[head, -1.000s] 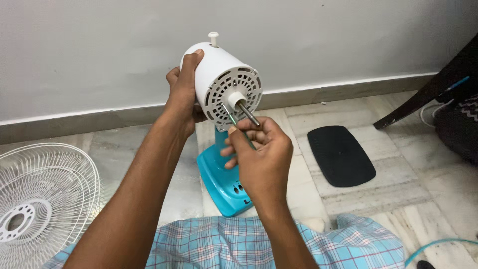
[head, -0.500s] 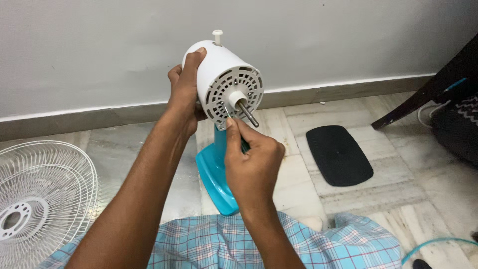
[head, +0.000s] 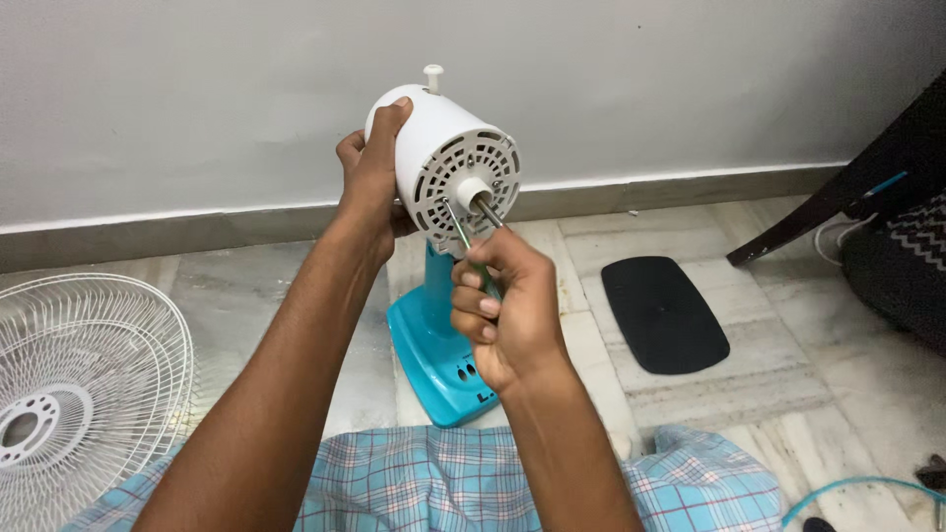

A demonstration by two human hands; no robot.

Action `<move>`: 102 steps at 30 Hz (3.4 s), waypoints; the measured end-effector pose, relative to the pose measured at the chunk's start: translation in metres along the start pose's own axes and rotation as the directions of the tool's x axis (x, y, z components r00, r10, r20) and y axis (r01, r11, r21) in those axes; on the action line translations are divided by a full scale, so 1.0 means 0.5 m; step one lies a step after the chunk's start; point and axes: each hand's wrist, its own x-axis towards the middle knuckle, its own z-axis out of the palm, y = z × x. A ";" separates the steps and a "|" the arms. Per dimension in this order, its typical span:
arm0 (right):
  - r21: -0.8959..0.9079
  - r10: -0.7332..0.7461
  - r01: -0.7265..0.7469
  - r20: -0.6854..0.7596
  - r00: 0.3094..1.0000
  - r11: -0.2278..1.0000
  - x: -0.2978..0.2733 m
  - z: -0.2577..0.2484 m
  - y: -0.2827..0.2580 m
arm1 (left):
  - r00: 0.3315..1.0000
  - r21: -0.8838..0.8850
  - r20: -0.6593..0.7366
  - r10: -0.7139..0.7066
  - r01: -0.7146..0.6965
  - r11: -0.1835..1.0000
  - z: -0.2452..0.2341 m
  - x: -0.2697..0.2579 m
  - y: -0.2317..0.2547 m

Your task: The person uses a screwdriver to tighten screws on the back of a white fan motor housing, then attaches the front wire cage to the motor shaft. The fan base is teal and placed on a tiled floor.

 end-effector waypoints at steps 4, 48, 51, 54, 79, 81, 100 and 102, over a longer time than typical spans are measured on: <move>-0.221 -0.301 0.278 -0.080 0.950 0.935 -0.009 0.009 0.022 | 0.999 -0.039 -0.011 -0.032 0.032 0.999 0.003 -0.004 0.001; -0.848 -0.706 0.500 0.463 0.537 -0.175 -0.070 0.025 0.032 | 0.999 -0.057 0.005 -0.035 0.035 0.998 -0.002 -0.016 -0.009; -0.880 -0.689 0.401 0.456 0.564 -0.254 -0.069 0.026 0.031 | 1.000 -0.033 -0.004 -0.029 0.029 0.999 -0.002 -0.017 -0.010; -0.839 -0.710 0.421 0.526 0.469 -0.343 -0.063 0.022 0.039 | 1.000 -0.032 0.008 -0.012 0.012 0.999 -0.003 -0.014 -0.015; -0.795 -0.605 0.374 0.606 0.517 -0.477 -0.052 0.027 0.033 | 0.999 -0.029 0.034 -0.014 0.015 0.999 -0.006 -0.010 -0.016; -0.815 -0.577 0.362 0.577 0.578 -0.452 -0.044 0.027 0.036 | 0.999 -0.001 0.044 -0.014 0.014 1.000 -0.005 -0.008 -0.019; 0.361 0.153 -0.181 0.105 0.983 0.915 0.014 0.013 0.044 | 0.996 -0.029 0.061 -0.065 0.067 0.997 -0.009 0.007 -0.009; 0.293 0.148 -0.141 -0.003 0.989 0.946 0.010 0.017 0.038 | 0.996 -0.046 0.062 -0.069 0.072 0.996 -0.011 0.010 -0.010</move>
